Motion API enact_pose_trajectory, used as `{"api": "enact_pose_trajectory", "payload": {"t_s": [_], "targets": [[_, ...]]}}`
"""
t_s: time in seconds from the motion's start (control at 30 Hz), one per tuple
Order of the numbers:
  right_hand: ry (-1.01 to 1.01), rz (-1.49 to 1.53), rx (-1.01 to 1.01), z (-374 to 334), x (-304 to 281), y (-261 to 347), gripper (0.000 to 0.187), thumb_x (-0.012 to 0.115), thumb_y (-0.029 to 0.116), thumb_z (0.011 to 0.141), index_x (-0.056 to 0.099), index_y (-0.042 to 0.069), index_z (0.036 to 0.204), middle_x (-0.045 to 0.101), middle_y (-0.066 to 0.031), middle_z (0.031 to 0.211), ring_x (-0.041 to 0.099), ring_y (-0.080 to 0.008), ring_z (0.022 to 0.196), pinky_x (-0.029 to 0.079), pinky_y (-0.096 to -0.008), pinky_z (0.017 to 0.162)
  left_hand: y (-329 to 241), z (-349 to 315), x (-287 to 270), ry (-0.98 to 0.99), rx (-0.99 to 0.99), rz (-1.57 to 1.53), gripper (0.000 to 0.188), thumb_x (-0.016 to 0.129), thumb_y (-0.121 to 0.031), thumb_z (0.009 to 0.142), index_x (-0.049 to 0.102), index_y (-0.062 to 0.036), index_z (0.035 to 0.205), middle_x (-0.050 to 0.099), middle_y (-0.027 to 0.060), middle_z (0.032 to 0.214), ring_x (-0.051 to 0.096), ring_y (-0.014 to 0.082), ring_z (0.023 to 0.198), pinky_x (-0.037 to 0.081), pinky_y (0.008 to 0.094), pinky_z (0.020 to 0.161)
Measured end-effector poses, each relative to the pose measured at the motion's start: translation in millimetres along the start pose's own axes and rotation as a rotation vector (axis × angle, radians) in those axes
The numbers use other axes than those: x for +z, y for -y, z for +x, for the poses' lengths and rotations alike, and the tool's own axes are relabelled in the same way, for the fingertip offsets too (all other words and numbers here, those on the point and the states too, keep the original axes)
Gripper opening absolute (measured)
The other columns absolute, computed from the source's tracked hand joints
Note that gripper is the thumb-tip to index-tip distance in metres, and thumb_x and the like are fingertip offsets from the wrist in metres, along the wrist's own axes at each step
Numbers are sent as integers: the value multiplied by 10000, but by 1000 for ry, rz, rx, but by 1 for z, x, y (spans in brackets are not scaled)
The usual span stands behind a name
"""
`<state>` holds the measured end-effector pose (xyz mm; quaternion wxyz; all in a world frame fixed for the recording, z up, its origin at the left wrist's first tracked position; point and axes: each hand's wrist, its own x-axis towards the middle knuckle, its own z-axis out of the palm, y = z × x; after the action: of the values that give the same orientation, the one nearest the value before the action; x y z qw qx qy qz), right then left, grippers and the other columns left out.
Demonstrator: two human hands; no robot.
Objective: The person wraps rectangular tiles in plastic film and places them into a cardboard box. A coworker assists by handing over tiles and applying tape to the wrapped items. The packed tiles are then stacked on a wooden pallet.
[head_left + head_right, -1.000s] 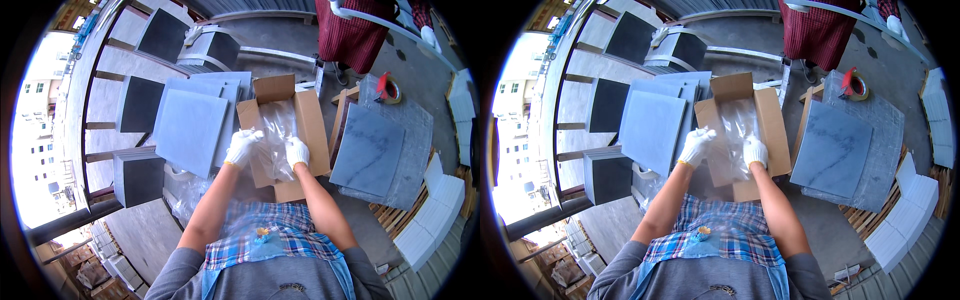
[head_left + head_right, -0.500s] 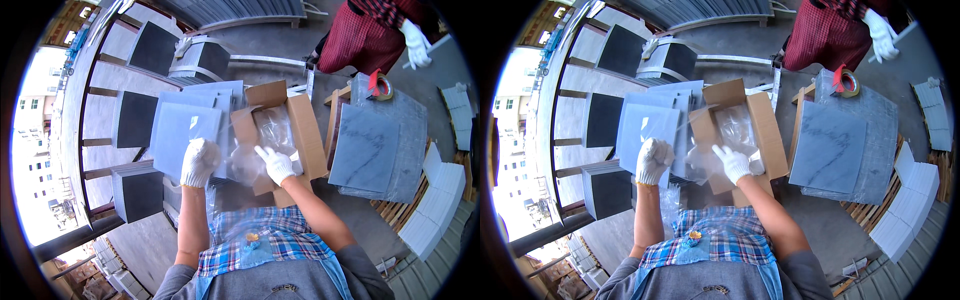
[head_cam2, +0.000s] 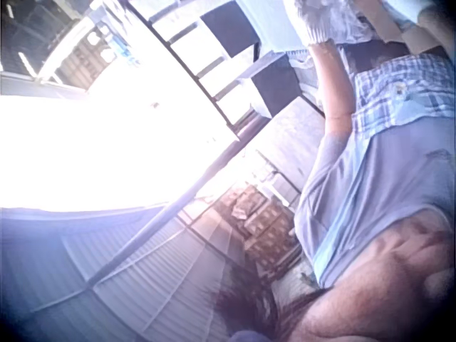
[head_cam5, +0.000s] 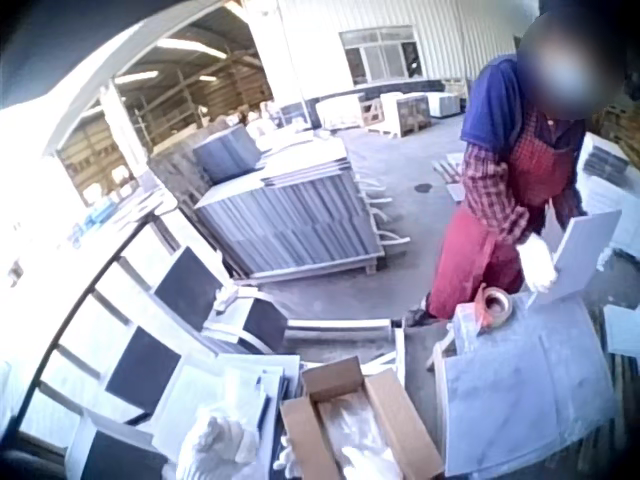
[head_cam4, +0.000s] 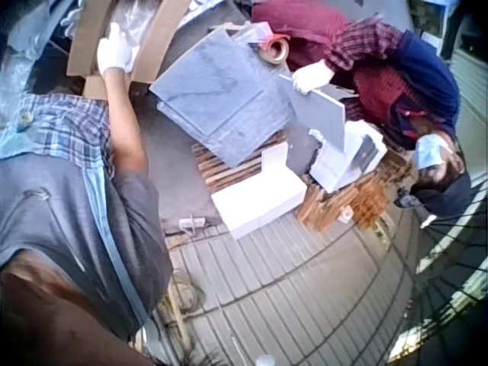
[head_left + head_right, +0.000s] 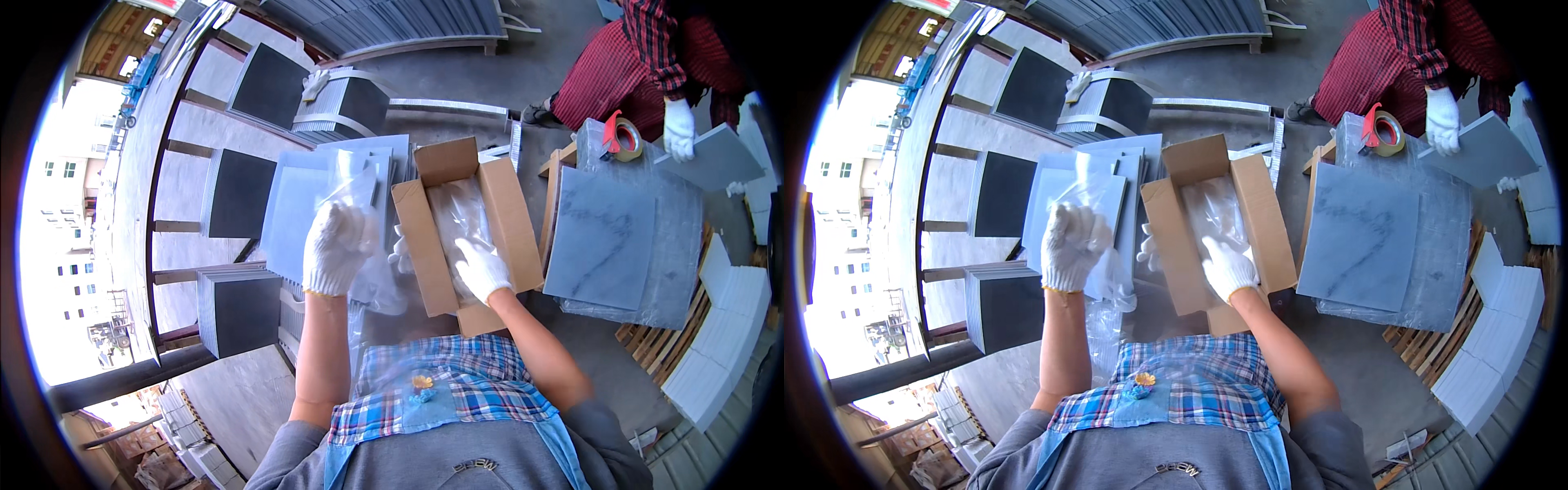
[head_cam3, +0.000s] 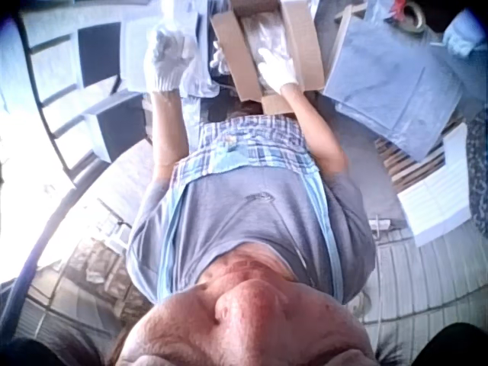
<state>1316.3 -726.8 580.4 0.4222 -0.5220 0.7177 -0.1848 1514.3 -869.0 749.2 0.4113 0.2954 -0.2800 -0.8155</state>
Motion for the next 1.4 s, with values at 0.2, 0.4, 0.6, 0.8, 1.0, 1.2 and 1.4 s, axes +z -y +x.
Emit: {"api": "enact_pose_trajectory", "payload": {"t_s": [0.2,0.4,0.6,0.8,1.0,1.2,1.4], "targets": [[-244,995,-325,-59,-27,56,821,738,418,920,369,-17,1511,512,-225,1451,540,-279,1295,479,-364,1031,70,37,18,87,-49,287,225,681,-264,960,603,-100,828,568,12,763,555,153,739,456,309,631],[-432,769,82,-65,-27,-16,354,719,186,942,641,-12,1226,712,-112,1110,675,-155,919,545,-326,798,155,71,68,-30,-172,561,183,636,-266,997,647,-90,949,606,-6,728,569,94,621,441,252,556],[-678,703,234,-107,-61,-112,230,649,231,983,717,41,1091,728,-81,809,671,-142,705,527,-309,700,259,99,129,64,-98,1186,375,688,-330,952,661,-43,712,612,17,658,526,101,579,420,296,565],[-821,582,475,-126,-98,-230,289,599,402,975,729,152,1041,698,-100,668,698,-305,650,533,-422,650,405,145,194,57,-37,1377,394,699,-434,918,748,-45,887,670,62,736,607,169,702,482,347,708],[-850,395,592,-144,-139,-286,333,649,392,946,687,142,1163,700,-127,702,703,-299,671,535,-424,682,499,146,246,182,296,1578,385,648,-438,918,751,-68,900,680,170,1025,593,386,995,468,479,877],[-769,821,619,-165,-158,-318,352,717,283,920,681,90,1212,702,-106,752,664,-181,601,521,-337,598,534,135,266,333,575,1620,363,640,-436,921,732,-89,976,639,133,1190,534,391,1156,408,505,995],[-607,972,641,-181,-190,-325,308,714,195,911,695,44,1178,695,-77,785,625,-131,612,503,-295,575,530,118,262,539,689,1760,420,718,-322,841,636,-82,1177,552,180,1320,465,456,1273,367,591,1055]]}}
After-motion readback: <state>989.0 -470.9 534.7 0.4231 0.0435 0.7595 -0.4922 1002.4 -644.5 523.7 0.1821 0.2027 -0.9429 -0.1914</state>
